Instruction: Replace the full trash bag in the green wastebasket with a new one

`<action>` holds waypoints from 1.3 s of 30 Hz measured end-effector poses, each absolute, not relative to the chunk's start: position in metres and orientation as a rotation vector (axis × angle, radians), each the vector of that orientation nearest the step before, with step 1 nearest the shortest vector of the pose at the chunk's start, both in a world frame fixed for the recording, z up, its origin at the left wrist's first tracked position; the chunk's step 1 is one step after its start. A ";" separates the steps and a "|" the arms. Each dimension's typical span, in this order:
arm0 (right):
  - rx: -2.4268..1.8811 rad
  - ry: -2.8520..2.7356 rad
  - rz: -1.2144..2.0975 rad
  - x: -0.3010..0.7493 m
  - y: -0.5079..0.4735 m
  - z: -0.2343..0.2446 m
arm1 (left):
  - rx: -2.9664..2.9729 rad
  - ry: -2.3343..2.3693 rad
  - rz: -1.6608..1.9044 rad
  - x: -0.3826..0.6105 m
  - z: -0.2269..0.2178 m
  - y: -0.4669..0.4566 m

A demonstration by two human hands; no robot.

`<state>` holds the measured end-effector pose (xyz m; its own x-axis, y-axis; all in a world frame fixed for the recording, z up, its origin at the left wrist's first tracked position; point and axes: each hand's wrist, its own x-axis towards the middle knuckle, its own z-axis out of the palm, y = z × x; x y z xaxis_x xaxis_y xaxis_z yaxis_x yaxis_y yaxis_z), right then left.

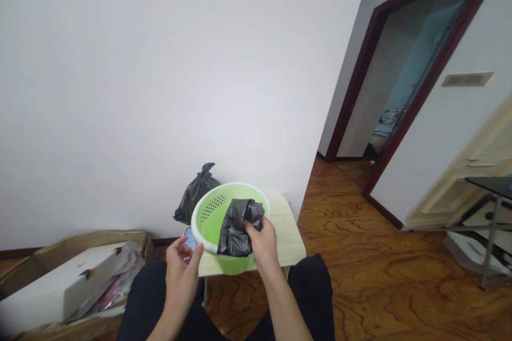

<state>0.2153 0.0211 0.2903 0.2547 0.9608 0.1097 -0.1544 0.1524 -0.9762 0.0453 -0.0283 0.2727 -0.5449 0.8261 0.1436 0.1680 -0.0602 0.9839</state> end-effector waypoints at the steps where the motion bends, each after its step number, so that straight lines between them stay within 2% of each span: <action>1: -1.085 -0.967 1.020 0.212 0.021 0.290 | 1.255 1.663 1.671 0.047 0.278 -0.033; 4: -1.079 -0.965 1.043 0.204 0.018 0.291 | 1.609 1.345 1.657 0.061 0.297 -0.042; 8: -1.069 -0.994 1.058 0.203 0.011 0.303 | 1.388 1.133 1.634 0.084 0.315 -0.035; 17: -0.747 -0.943 1.319 0.208 -0.005 0.319 | 1.100 1.028 1.552 0.090 0.318 -0.013; 26: -0.854 -1.067 1.201 0.202 -0.005 0.322 | 0.958 0.962 1.527 0.088 0.317 -0.010; 39: -0.863 -0.871 1.194 0.209 -0.006 0.321 | 0.642 0.796 1.578 0.074 0.312 -0.006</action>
